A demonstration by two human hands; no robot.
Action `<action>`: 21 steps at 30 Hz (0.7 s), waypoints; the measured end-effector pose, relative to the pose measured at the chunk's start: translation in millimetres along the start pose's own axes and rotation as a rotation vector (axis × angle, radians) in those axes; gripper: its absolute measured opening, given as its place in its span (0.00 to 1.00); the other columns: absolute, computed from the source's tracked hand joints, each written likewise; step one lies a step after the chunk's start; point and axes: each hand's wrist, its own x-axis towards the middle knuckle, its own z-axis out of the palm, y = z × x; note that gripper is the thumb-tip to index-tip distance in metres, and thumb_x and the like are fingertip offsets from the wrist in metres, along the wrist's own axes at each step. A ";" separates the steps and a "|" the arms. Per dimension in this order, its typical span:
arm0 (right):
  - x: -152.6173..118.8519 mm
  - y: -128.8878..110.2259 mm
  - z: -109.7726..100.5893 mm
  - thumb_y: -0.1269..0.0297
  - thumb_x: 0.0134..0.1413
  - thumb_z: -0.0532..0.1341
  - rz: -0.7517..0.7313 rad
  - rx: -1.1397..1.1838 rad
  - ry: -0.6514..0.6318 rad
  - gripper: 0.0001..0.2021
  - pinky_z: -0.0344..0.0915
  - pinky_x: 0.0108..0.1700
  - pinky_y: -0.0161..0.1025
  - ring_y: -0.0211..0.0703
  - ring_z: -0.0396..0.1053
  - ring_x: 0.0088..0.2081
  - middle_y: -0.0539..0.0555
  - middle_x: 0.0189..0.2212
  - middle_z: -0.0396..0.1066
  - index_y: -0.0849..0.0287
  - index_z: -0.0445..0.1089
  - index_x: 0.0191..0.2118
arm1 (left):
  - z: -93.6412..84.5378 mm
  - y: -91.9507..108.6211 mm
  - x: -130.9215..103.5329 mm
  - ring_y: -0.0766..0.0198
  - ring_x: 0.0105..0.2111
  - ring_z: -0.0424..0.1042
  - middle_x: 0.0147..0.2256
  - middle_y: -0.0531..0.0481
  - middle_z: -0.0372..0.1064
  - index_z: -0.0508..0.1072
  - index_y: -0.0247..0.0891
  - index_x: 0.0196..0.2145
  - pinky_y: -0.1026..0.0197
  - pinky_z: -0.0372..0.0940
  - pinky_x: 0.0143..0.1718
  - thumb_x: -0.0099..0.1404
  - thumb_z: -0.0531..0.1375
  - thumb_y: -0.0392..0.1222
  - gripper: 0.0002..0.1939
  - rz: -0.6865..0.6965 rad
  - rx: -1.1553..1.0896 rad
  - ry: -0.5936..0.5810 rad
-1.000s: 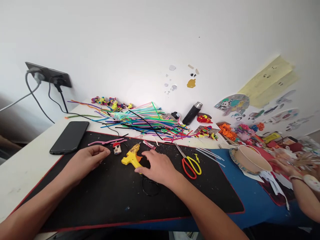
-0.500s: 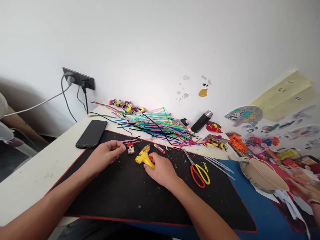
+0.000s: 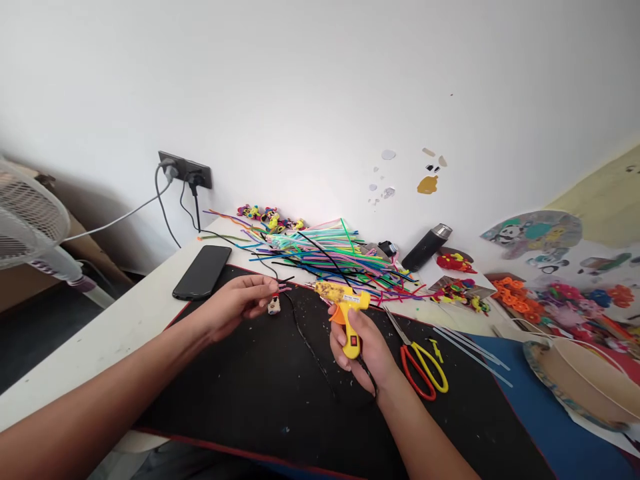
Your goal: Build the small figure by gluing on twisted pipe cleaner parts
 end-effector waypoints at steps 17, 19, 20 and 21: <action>55.3 12.9 -5.1 0.37 0.58 0.65 -0.083 -0.060 0.117 0.26 0.50 0.14 0.31 0.34 0.59 0.11 0.41 0.14 0.59 0.60 0.72 0.35 | 4.0 -13.2 43.0 0.77 0.16 0.48 0.22 0.59 0.53 0.64 0.35 0.26 0.71 0.49 0.16 0.67 0.66 0.38 0.16 -0.105 -0.429 -0.159; 52.2 18.2 -4.7 0.36 0.58 0.65 -0.058 -0.086 0.116 0.27 0.50 0.14 0.31 0.34 0.59 0.11 0.42 0.13 0.59 0.60 0.71 0.34 | 8.7 -15.4 40.9 0.77 0.15 0.47 0.22 0.59 0.53 0.64 0.35 0.25 0.71 0.49 0.16 0.67 0.65 0.37 0.16 -0.138 -0.432 -0.163; 51.1 20.3 -5.2 0.36 0.58 0.64 -0.045 -0.101 0.118 0.27 0.50 0.14 0.31 0.34 0.59 0.11 0.42 0.13 0.59 0.60 0.71 0.34 | 10.7 -16.7 40.2 0.77 0.15 0.47 0.22 0.58 0.54 0.65 0.35 0.26 0.72 0.49 0.16 0.68 0.65 0.37 0.16 -0.150 -0.434 -0.164; 50.4 22.2 -6.2 0.35 0.58 0.64 -0.035 -0.118 0.120 0.27 0.50 0.14 0.31 0.34 0.59 0.10 0.42 0.12 0.59 0.60 0.70 0.34 | 12.2 -18.0 39.7 0.77 0.16 0.48 0.23 0.58 0.54 0.65 0.35 0.26 0.72 0.48 0.15 0.67 0.65 0.37 0.15 -0.157 -0.440 -0.162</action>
